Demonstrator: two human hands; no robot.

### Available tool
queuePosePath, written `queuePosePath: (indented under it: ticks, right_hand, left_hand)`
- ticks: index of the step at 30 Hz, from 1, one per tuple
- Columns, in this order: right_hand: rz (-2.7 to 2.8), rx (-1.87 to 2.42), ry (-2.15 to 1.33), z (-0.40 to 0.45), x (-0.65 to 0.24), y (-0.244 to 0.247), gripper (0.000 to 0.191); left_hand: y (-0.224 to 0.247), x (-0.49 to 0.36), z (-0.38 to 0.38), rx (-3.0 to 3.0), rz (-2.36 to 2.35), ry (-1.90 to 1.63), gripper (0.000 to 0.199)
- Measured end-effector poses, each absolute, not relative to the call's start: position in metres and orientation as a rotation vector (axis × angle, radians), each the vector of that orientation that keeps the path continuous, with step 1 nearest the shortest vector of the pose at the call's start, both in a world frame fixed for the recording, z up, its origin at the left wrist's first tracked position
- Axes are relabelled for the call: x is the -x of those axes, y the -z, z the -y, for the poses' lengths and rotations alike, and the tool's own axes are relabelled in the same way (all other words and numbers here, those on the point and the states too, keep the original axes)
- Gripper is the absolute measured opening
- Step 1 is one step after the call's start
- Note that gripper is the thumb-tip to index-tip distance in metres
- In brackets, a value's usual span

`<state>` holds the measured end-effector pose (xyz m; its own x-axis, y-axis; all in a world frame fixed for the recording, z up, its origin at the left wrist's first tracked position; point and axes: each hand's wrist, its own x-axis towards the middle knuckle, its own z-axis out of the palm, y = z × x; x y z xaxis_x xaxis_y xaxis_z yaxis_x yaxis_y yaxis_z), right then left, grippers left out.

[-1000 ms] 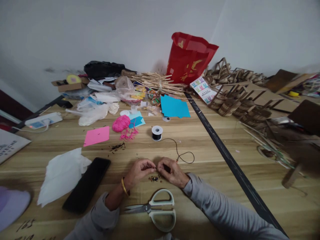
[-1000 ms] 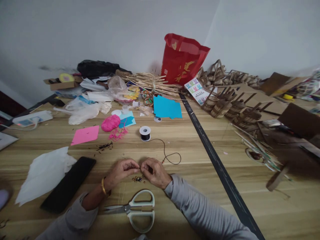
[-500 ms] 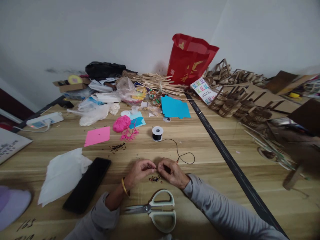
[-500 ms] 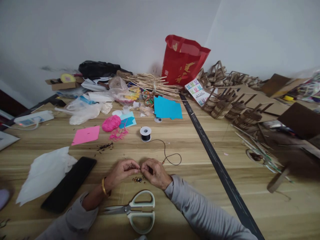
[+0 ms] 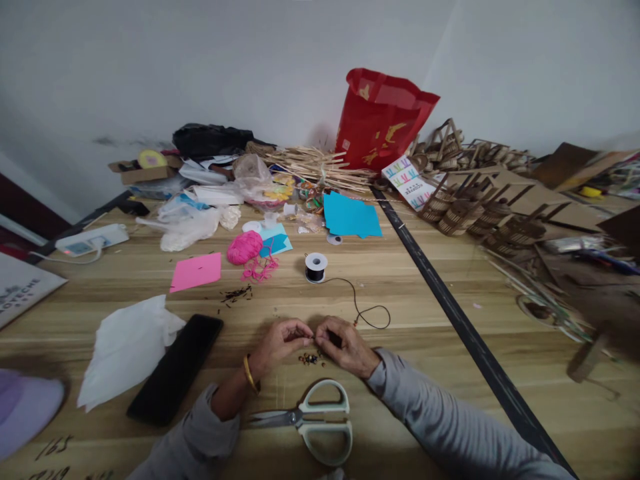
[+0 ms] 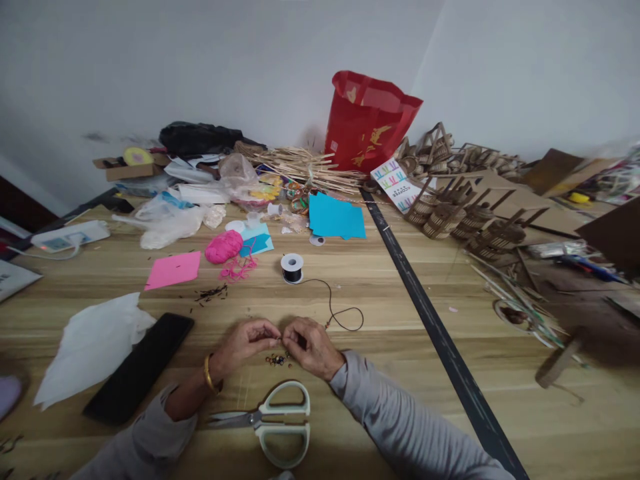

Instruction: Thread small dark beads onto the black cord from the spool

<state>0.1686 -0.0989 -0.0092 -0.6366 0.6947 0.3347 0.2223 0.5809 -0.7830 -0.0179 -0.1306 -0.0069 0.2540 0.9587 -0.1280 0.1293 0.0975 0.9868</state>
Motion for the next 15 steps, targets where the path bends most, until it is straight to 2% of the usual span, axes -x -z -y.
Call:
queuePosePath:
  ticks: [15]
  right_hand:
    - [2.186,0.732,-0.933,0.0993,-0.1681,0.0088,0.019]
  left_hand:
    - [0.0108,0.0181,0.1305,-1.338,-1.151,-0.864,0.015]
